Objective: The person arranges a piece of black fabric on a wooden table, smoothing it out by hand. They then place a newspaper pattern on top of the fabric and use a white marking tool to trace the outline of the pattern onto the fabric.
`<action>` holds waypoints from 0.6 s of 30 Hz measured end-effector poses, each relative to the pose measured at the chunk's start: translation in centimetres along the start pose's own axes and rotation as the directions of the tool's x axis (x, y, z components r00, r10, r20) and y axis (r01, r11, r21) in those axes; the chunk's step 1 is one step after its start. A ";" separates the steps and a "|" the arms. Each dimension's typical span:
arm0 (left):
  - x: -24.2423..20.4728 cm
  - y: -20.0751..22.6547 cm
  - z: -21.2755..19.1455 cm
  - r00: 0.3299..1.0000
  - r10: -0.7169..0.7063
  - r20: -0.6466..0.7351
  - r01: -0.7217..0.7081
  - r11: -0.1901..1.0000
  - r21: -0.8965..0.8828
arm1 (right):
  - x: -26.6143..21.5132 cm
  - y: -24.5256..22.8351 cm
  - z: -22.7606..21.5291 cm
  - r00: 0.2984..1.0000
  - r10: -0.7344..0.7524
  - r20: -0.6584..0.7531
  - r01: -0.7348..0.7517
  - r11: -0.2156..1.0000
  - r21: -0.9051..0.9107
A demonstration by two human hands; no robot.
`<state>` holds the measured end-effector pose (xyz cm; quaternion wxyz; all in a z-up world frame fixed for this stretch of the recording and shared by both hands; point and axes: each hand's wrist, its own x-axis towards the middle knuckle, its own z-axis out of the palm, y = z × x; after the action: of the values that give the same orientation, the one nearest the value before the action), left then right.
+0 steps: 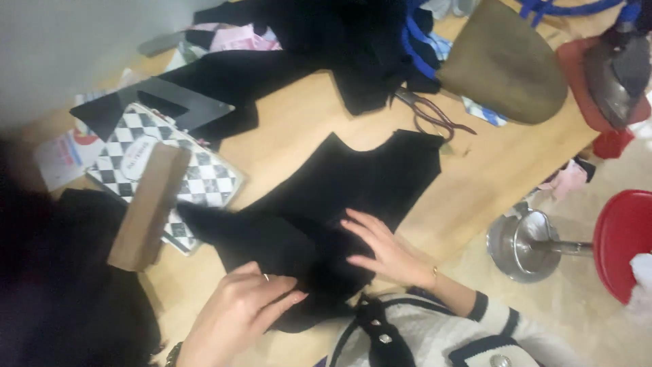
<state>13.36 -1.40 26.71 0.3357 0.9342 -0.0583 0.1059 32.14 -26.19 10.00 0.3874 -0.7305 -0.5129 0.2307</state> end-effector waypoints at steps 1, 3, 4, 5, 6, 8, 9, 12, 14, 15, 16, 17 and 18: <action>0.2 0.2 0.8 0.999 -0.034 0.024 0.035 0.999 -0.011 | -0.2 0.4 -0.9 1.000 0.015 -0.016 -0.016 0.997 -0.072; 1.1 -0.5 2.5 0.996 -0.079 0.040 0.080 0.997 -0.023 | -0.5 3.4 -2.0 1.000 0.024 -0.020 -0.027 0.989 -0.143; 1.8 -1.1 3.3 0.988 -0.152 0.042 0.155 0.983 -0.099 | -0.9 5.9 -2.1 0.996 0.032 -0.088 -0.049 0.978 -0.201; 2.4 -1.7 4.0 0.974 -0.223 0.049 0.228 0.958 -0.173 | -1.3 8.3 -2.1 0.987 0.034 -0.157 -0.074 0.964 -0.256; 3.5 -2.2 4.8 0.971 -0.234 0.040 0.238 0.956 -0.171 | -1.3 9.4 -3.2 0.989 0.026 -0.146 -0.063 0.965 -0.255; 5.7 -3.3 6.2 0.910 -0.412 0.054 0.409 0.868 -0.280 | -1.1 11.6 -5.3 0.977 0.099 -0.189 -0.170 0.896 -0.410; 5.9 -4.8 8.1 0.905 -0.424 0.043 0.418 0.864 -0.282 | -0.7 12.7 -6.1 0.980 0.090 -0.175 -0.156 0.898 -0.411; 5.0 -9.9 14.3 0.803 -0.587 0.105 0.594 0.773 -0.221 | 0.4 15.6 -7.5 0.971 0.057 -0.231 -0.168 0.851 -0.498; 3.0 -14.0 18.5 0.732 -0.675 0.090 0.681 0.730 -0.064 | 1.4 16.8 -7.6 0.979 0.016 -0.202 -0.125 0.832 -0.541; 2.2 -14.4 18.9 0.722 -0.688 0.076 0.692 0.719 -0.067 | 2.1 16.3 -7.4 0.982 0.002 -0.186 -0.104 0.835 -0.540; 1.2 -14.6 19.3 0.690 -0.722 -0.052 0.718 0.692 -0.068 | 2.4 15.8 -7.0 0.988 -0.012 -0.157 -0.076 0.837 -0.542; 0.1 -14.8 19.6 0.646 -0.742 -0.179 0.744 0.665 -0.072 | 2.8 15.2 -6.6 0.991 -0.027 -0.127 -0.047 0.838 -0.543; -0.9 -14.7 19.5 0.631 -0.752 -0.191 0.754 0.652 -0.075 | 3.9 15.5 -6.1 0.993 -0.039 -0.111 -0.027 0.841 -0.540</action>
<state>18.19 -2.51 2.75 0.3478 0.8590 0.3721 0.0521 46.87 -27.22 1.44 0.1961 -0.8208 -0.5355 0.0320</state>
